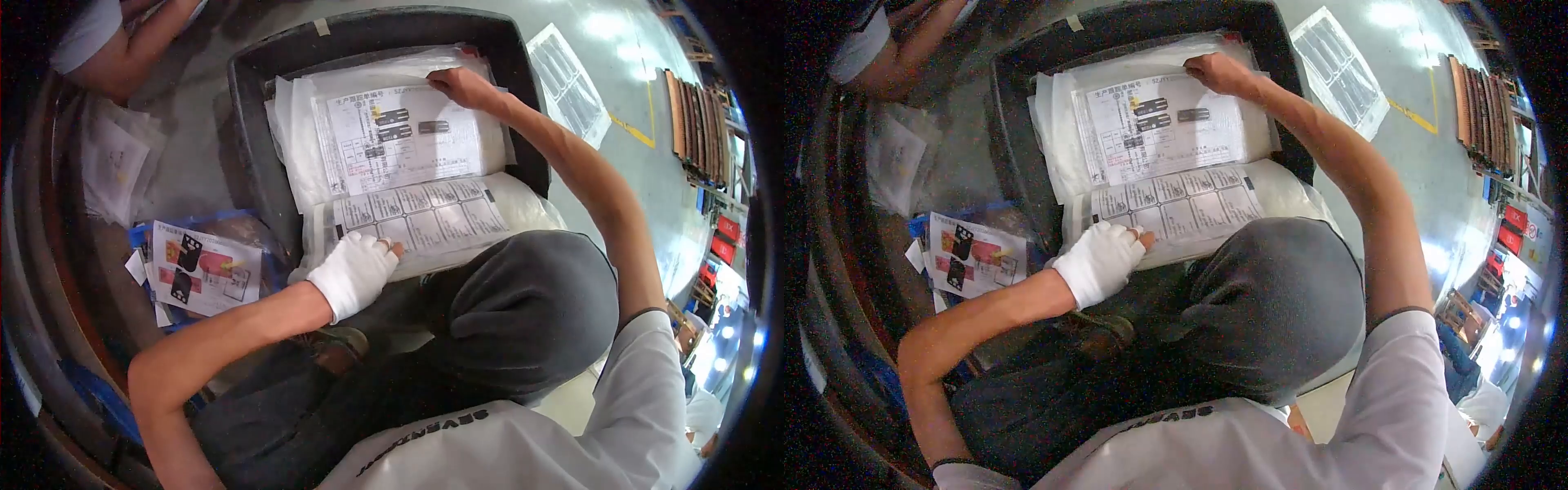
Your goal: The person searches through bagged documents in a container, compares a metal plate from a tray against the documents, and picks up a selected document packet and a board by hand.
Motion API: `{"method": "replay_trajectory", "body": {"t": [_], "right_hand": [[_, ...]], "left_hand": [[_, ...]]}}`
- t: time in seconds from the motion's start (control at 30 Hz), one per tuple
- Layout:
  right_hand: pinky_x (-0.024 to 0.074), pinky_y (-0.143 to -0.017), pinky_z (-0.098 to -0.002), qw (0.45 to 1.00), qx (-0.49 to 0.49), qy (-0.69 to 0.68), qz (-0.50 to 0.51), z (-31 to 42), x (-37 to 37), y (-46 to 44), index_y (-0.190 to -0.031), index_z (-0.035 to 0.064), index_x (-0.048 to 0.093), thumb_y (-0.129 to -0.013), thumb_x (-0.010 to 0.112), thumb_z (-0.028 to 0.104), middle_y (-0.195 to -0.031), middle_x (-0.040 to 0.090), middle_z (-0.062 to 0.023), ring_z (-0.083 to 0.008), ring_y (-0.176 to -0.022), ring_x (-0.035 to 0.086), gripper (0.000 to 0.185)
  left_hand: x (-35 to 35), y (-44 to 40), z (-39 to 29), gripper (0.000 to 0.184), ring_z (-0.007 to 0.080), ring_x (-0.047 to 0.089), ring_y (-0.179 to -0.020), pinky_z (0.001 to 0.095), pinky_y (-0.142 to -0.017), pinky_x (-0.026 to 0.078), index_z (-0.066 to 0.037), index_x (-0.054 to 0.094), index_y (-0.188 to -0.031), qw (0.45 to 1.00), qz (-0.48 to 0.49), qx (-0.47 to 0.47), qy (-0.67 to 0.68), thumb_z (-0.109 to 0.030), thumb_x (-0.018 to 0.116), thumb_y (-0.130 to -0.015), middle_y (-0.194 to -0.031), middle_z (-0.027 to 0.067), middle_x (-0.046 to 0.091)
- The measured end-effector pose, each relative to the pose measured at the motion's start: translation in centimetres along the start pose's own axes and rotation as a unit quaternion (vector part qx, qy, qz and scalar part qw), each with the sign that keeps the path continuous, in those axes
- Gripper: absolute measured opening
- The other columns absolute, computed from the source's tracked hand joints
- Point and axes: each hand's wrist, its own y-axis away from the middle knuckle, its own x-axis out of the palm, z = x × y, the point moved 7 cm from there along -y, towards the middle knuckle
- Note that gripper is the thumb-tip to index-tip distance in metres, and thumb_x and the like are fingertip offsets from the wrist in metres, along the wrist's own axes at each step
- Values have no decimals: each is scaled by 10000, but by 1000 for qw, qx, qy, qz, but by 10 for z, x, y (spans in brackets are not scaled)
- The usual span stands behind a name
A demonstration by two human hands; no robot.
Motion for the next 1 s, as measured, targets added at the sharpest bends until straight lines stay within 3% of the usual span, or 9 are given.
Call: {"method": "replay_trajectory", "body": {"t": [0.23, 0.33, 0.4, 1.0], "right_hand": [[525, -783, -431, 999, -32, -26, -12, -20, 16, -11, -1097, 24, 650, -955, 581, 230, -1015, 684, -202, -393, -903, 658, 259], [526, -790, -433, 1000, 0, 13, 25, -18, 16, -11, -1095, 25, 653, -956, 579, 250, -1009, 685, -207, -397, -908, 658, 274], [526, -800, -438, 999, 25, -32, 16, -23, 15, -11, -1092, 25, 656, -952, 584, 260, -1011, 685, -208, -397, -917, 658, 283], [527, -813, -432, 1000, -9, 3, 16, -17, 15, -14, -1115, 27, 670, -917, 623, 239, -1040, 683, -213, -382, -945, 665, 294]], "left_hand": [[1, -1, 0, 387, 263, 645, -927, 381, -775, 508, -21, 561, -1212, 1000, 5, -8, 9, -124, 543, -840, -1027, 132, 650], [1, 0, -1, 386, 266, 646, -936, 381, -781, 508, -21, 560, -1212, 1000, 0, -9, 8, -123, 542, -841, -1049, 137, 646], [0, 0, -2, 385, 267, 646, -940, 382, -783, 508, -21, 561, -1213, 1000, 6, -11, 10, -123, 541, -842, -1060, 139, 645], [0, -2, -3, 426, 280, 637, -973, 395, -812, 504, -27, 548, -1238, 999, 24, -16, 15, -119, 567, -822, -1120, 150, 643]]}}
